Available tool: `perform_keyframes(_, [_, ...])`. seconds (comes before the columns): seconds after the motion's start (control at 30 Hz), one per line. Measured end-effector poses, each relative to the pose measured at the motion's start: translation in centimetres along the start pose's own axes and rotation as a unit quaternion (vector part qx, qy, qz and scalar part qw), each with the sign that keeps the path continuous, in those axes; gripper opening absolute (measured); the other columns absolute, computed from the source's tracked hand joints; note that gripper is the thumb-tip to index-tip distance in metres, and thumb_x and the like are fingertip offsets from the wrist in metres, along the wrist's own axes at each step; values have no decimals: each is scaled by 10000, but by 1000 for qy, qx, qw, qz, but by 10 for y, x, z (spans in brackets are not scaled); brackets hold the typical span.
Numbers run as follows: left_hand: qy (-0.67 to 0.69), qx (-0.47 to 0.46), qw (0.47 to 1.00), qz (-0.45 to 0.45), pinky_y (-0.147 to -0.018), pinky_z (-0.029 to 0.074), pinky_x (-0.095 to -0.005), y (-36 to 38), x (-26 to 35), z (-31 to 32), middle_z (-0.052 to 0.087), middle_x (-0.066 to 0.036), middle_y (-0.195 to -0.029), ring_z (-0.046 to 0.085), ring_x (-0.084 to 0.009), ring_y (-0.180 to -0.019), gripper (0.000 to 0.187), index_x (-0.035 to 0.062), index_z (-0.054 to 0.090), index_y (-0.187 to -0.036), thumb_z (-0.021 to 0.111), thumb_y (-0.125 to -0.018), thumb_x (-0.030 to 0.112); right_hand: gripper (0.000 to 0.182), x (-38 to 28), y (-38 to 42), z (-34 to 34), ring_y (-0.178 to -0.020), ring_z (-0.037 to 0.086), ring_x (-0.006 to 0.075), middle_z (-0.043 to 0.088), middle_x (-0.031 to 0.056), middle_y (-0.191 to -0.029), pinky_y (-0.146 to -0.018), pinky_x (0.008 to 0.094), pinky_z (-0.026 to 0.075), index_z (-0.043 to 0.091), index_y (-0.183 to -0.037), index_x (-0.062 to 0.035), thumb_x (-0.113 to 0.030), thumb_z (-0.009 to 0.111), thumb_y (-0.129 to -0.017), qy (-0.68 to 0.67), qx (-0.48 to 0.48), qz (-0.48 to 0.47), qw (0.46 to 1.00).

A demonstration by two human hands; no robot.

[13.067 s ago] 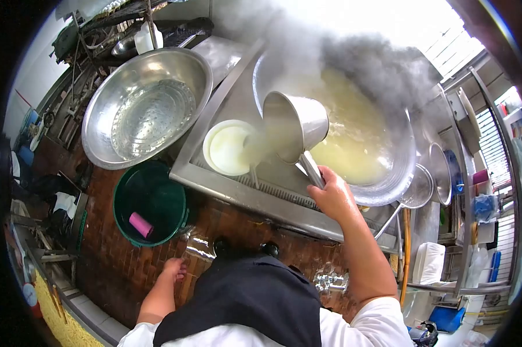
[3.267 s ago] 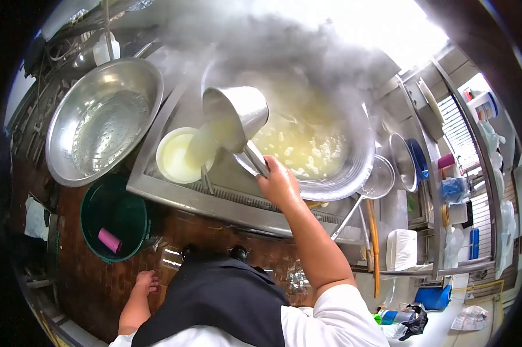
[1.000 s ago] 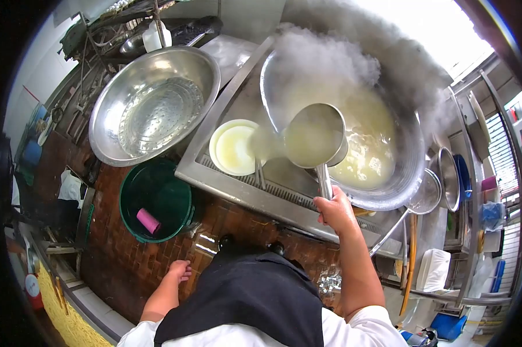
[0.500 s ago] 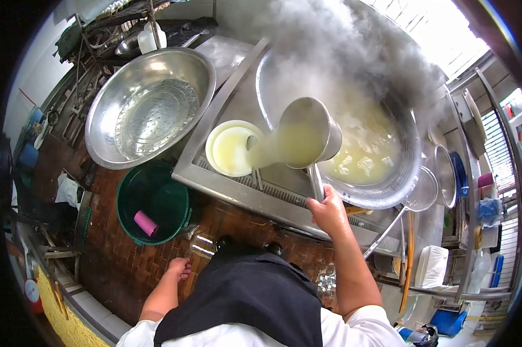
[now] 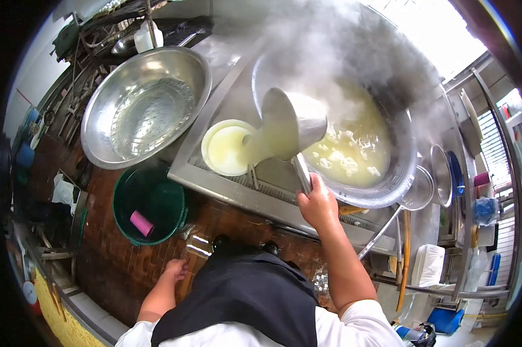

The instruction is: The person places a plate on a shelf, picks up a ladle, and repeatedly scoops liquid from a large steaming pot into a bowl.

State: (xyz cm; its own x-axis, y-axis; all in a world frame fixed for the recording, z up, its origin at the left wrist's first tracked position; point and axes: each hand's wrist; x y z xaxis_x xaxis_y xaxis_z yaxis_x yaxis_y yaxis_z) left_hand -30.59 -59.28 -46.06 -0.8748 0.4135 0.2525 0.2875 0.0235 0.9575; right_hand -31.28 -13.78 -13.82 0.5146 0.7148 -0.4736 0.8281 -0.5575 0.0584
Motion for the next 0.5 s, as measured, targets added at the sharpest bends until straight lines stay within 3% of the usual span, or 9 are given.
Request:
perform_keyframes(0.17, [-17, -19, 1000, 14, -679, 466, -411, 11, 9, 0, 604, -71, -969, 582, -221, -755, 319, 108, 492, -1134, 540, -876, 290, 441, 10, -11, 5, -919, 568, 405, 606, 212, -968, -795, 456, 444, 466, -1174, -114, -215, 601, -768, 17, 30, -23, 999])
perform_keyframes(0.23, [5, 35, 999, 16, -457, 414, -312, 20, 18, 3, 556, -38, -712, 521, -150, -530, 157, 113, 558, -928, 572, -833, 237, 432, 21, -16, -1, -920, 569, 402, 608, 212, -961, -794, 449, 446, 480, -1163, -115, -219, 606, -762, -8, 42, -8, 999])
perform_keyframes(0.3, [-1, 29, 999, 19, -454, 410, -306, 25, 27, 7, 553, -38, -719, 519, -148, -531, 158, 110, 554, -931, 570, -832, 232, 413, 35, -23, -13, -916, 576, 390, 613, 210, -945, -794, 433, 450, 520, -1130, -118, -230, 619, -745, -60, 37, 22, 997])
perform_keyframes(0.4, [4, 19, 999, 27, -452, 403, -299, 9, 29, 8, 552, -38, -741, 519, -146, -541, 167, 109, 545, -949, 566, -832, 226, 424, 106, -39, -20, -906, 589, 378, 622, 206, -942, -795, 425, 459, 535, -1117, -96, -211, 625, -718, 4, 104, 39, 994])
perform_keyframes(0.5, [22, 12, 999, 36, -455, 405, -298, 13, 32, 17, 553, -36, -762, 527, -150, -563, 186, 111, 536, -975, 562, -838, 233, 399, 170, -43, -49, -892, 601, 354, 628, 206, -917, -801, 403, 462, 562, -1032, -30, -216, 646, -690, 49, 118, 126, 984])
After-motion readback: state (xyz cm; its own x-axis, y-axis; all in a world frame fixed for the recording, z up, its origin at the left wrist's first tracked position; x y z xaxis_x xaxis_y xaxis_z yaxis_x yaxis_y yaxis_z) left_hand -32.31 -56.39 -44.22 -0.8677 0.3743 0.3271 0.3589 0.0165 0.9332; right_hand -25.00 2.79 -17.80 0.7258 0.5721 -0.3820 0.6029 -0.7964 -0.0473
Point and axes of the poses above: each hand's wrist, its own y-axis away from the middle knuckle, its own z-axis out of the palm, x = y × z
